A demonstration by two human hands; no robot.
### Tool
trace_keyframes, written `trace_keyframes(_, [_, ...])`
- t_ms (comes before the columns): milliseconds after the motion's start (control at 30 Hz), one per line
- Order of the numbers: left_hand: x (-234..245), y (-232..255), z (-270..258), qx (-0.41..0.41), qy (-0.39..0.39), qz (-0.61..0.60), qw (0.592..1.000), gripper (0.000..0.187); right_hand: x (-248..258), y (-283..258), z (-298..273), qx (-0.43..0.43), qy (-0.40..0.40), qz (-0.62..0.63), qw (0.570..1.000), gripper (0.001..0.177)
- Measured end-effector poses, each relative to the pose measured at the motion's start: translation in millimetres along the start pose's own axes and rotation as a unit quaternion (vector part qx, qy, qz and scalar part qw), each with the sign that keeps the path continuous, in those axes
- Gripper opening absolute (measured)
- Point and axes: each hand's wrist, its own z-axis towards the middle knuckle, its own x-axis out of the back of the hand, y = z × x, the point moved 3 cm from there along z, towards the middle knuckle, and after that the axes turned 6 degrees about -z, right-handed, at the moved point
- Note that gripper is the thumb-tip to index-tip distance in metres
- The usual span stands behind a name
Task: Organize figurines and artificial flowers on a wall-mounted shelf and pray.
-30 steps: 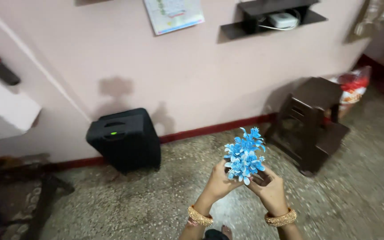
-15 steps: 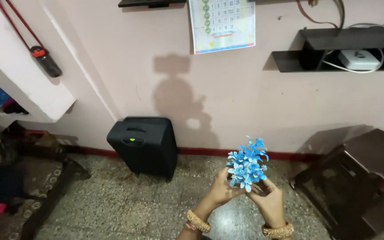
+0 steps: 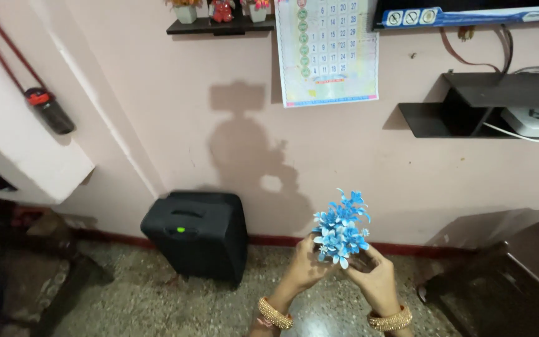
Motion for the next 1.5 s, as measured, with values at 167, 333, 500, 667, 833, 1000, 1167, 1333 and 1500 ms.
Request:
trace_keyframes(167, [69, 8, 64, -0.021, -0.036, -0.128, 0.991, 0.059, -55, -11, 76, 0.050, 0.002, 0.006, 0.999, 0.053])
trace_keyframes(333, [149, -6, 136, -0.054, -0.026, -0.047, 0.997, 0.058, -135, -52, 148, 0.079, 0.006, 0.033, 0.996, 0.056])
trace_keyframes(500, [237, -4, 182, 0.005, 0.021, -0.093, 0.995, 0.050, -217, -111, 202, 0.129, -0.033, 0.006, 0.991, 0.055])
trace_keyframes(667, [291, -13, 209, -0.058, 0.070, -0.239, 0.967, 0.043, -244, -191, 263, 0.297, -0.080, -0.137, 0.942, 0.051])
trace_keyframes(833, [320, -30, 235, -0.069, 0.176, -0.182, 0.965, 0.046, -259, -249, 349, 0.444, -0.006, -0.289, 0.848, 0.031])
trace_keyframes(1000, [331, -31, 251, -0.042, 0.165, -0.146, 0.974, 0.042, -273, -270, 428, 0.412, 0.064, -0.438, 0.796, 0.040])
trace_keyframes(1167, [337, -39, 262, -0.041, 0.165, -0.192, 0.967, 0.041, -290, -263, 463, 0.404, 0.090, -0.466, 0.782, 0.044])
trace_keyframes(1333, [343, -48, 271, -0.014, 0.168, -0.208, 0.963, 0.044, -303, -258, 469, 0.412, 0.161, -0.466, 0.766, 0.043])
trace_keyframes(1500, [351, -60, 283, -0.017, 0.145, -0.174, 0.974, 0.042, -305, -254, 481, 0.381, 0.177, -0.500, 0.757, 0.043])
